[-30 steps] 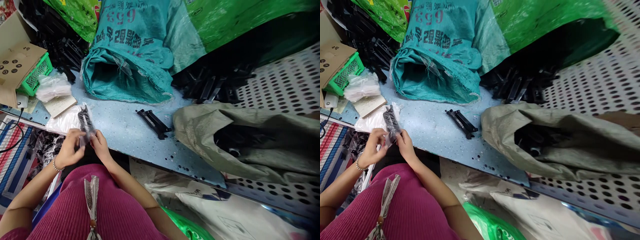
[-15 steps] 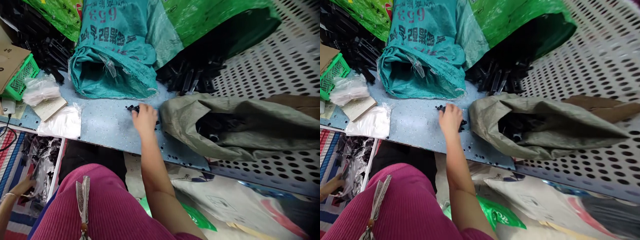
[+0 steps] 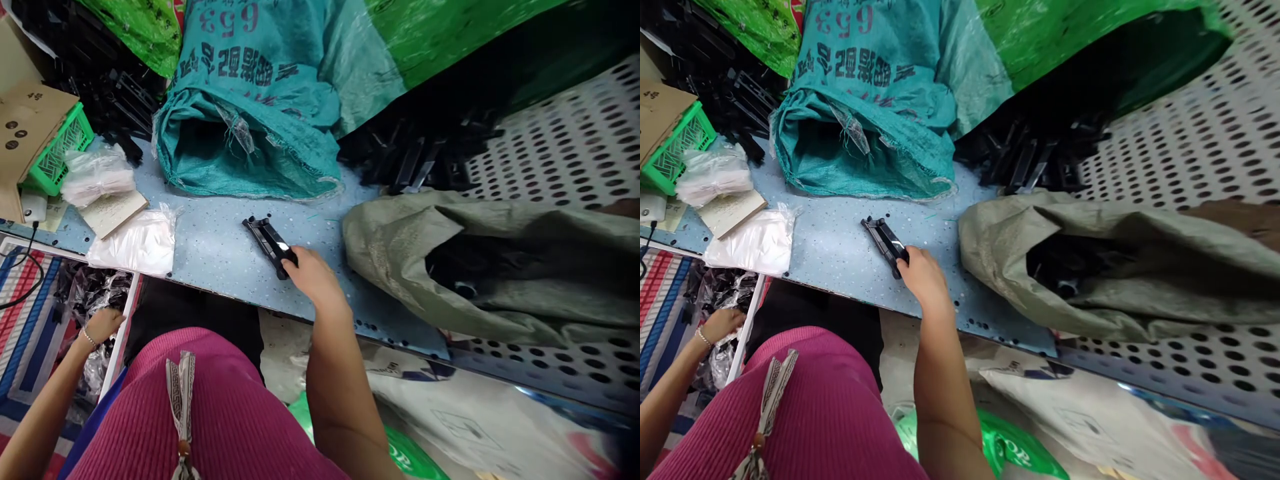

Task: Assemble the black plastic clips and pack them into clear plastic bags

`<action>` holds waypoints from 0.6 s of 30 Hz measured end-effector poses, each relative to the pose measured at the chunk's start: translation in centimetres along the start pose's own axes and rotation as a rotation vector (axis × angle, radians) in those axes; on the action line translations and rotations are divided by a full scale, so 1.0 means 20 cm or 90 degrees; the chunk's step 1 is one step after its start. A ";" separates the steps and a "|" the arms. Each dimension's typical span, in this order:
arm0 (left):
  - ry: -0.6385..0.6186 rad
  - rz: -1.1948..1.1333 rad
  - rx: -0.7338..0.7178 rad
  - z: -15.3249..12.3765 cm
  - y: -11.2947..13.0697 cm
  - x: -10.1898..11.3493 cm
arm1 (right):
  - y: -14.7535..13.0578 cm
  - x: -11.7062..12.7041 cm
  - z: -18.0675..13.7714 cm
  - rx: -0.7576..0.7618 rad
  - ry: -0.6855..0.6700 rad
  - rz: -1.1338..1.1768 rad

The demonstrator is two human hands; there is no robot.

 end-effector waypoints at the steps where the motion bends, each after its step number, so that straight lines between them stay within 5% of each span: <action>1: 0.022 0.012 -0.042 0.03 0.10 0.01 | 0.01 -0.01 -0.01 -0.009 0.002 0.003; 4: 0.240 0.067 -0.237 0.10 0.51 0.10 | -0.04 -0.03 -0.02 -0.001 0.042 0.076; 7: 0.366 0.123 -0.283 0.21 0.78 0.13 | -0.16 -0.08 -0.02 0.039 0.066 0.287; 10: 0.296 0.032 -0.229 0.37 0.78 0.19 | -0.32 -0.13 -0.04 0.051 0.061 0.588; 15: 0.055 -0.280 -0.113 0.48 0.57 0.28 | -0.81 -0.17 -0.07 0.076 -0.111 1.073; 18: 0.127 -0.247 -0.126 0.43 0.59 0.28 | -1.11 -0.11 -0.04 0.127 -0.183 1.199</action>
Point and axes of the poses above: each hand's wrist, its own z-axis towards the middle knuckle, its own x-axis out of the back of the hand, y = z × x, the point moved 9 cm from there along z, towards the middle knuckle, and after that the axes turned 9 degrees about x, right-handed, at the moved point
